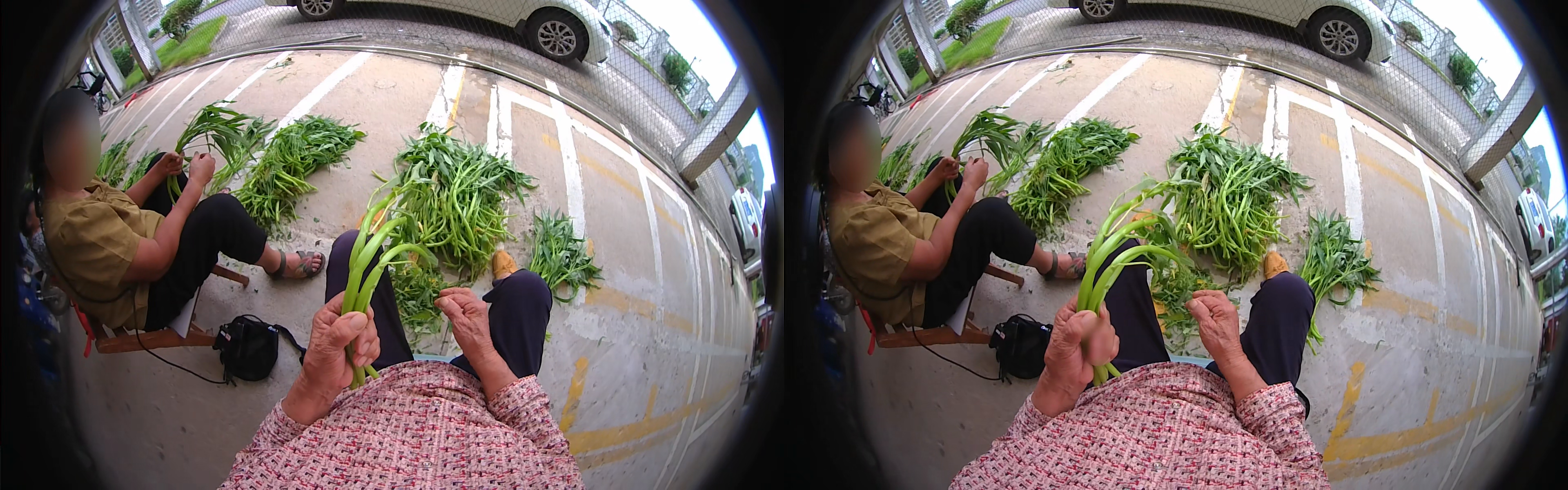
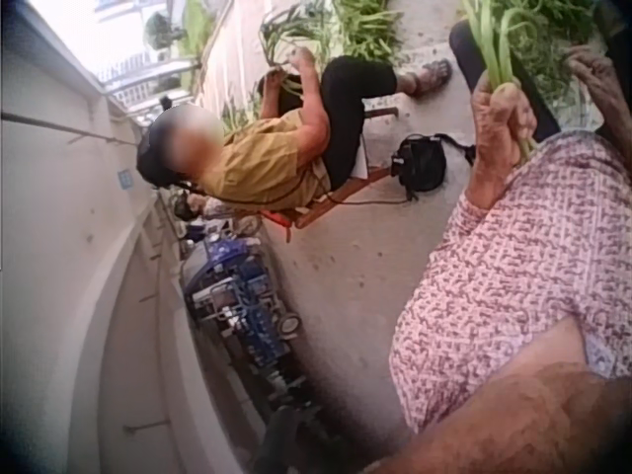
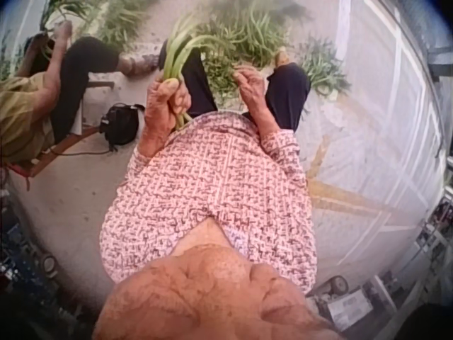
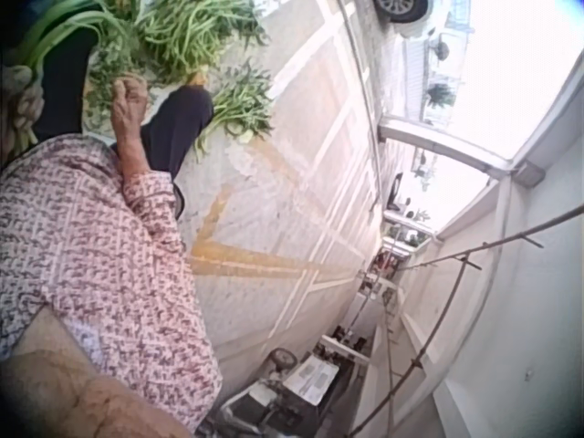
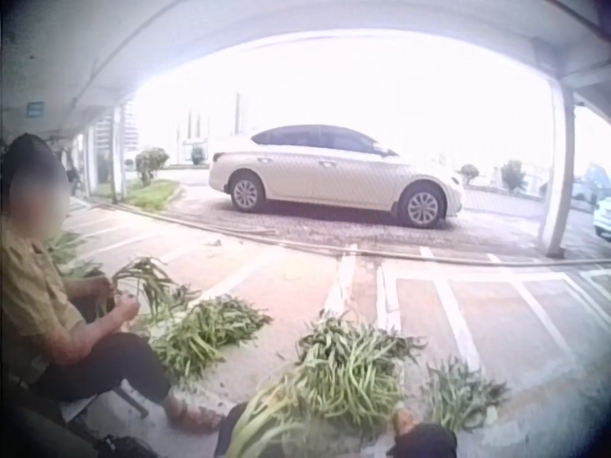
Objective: The person picks leaves off long green stems by hand, holding a bundle in one hand and tearing the leafy parts off with the other.
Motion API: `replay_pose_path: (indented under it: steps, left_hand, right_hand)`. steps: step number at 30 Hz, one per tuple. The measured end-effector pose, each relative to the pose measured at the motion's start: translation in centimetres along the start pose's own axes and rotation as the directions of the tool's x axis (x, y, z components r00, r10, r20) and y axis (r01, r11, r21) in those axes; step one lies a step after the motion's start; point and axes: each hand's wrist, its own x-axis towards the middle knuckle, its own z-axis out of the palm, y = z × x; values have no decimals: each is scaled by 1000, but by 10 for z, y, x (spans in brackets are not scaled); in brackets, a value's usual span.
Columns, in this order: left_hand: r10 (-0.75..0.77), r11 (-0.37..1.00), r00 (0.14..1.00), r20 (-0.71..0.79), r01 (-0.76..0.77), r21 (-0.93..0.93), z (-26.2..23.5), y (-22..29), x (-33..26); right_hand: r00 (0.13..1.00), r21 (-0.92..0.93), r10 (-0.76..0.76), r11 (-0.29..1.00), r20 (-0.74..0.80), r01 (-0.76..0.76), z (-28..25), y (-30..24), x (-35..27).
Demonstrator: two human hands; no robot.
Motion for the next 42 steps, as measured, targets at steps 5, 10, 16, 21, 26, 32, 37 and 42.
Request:
replay_pose_path:
  steps: [5, 10, 16, 21, 26, 32, 37, 42]
  left_hand:
    - [-19, 1000, 1000, 24, 19, -20, 2, 2, 0]
    - [-29, 999, 1000, 10, 29, -13, 0, 0, 0]
    - [-40, 999, 999, 4, 40, -19, 3, -2, 0]
    - [-63, 998, 998, -15, 64, 12, 5, -3, -1]
    - [-99, 992, 995, -25, 101, 71, 7, -5, 0]
    - [-119, 990, 992, -32, 121, 75, 6, -8, -1]
    - [-97, 990, 994, -43, 101, 96, 4, -10, -1]
    - [-76, 985, 996, -41, 81, 152, 4, -11, -4]
  right_hand:
    - [1000, 46, 3, 999, -21, -2, -2, -3, 0]
    - [996, 159, 70, 985, -51, -61, 2, -16, 1]
    - [998, 251, 57, 967, -13, -52, 6, -32, 3]
    - [1000, 354, -27, 935, 3, 24, 14, -63, 8]
    - [994, 234, -109, 967, 8, 104, 14, -70, 13]
    - [994, 189, -105, 977, 1, 103, 13, -71, 11]
    - [999, 191, -28, 981, -21, 31, 10, -68, 9]
    - [987, 384, 156, 915, -42, -128, 6, -57, 9]
